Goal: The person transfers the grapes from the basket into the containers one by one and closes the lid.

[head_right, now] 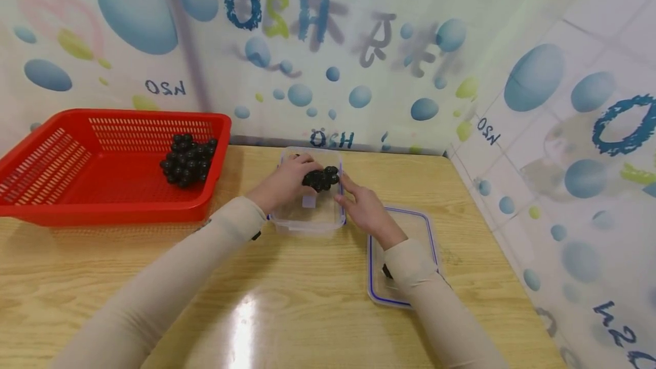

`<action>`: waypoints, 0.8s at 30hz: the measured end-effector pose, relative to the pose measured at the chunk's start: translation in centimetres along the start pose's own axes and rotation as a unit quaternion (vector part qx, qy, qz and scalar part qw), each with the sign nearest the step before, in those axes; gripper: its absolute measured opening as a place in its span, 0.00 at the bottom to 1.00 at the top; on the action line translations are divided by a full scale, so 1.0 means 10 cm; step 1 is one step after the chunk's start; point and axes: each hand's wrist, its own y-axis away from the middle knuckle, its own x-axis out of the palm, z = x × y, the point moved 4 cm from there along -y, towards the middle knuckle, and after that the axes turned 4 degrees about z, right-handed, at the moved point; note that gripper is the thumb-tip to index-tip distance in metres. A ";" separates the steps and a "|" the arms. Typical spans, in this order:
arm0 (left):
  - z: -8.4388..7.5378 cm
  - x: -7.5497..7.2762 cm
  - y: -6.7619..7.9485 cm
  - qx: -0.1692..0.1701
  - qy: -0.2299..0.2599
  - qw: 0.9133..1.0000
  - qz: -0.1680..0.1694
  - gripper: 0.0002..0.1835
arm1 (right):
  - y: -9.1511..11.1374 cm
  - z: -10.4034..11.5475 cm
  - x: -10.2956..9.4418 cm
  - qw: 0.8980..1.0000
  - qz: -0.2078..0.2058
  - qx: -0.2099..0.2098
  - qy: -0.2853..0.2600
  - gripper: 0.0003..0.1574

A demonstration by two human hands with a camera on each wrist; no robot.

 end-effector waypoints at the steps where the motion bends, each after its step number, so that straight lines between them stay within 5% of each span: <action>1: 0.01 0.04 0.00 0.002 -0.014 1.000 0.007 0.30 | 0.00 0.00 0.00 1.000 0.000 0.000 0.002 0.37; 11: 0.00 0.14 0.00 -0.009 -0.129 0.992 0.011 0.34 | -0.02 0.01 -0.01 1.000 -0.002 -0.007 0.015 0.38; 24: 0.03 0.14 0.03 -0.025 -0.118 0.993 0.018 0.38 | -0.01 0.00 0.00 1.000 -0.005 0.005 0.004 0.38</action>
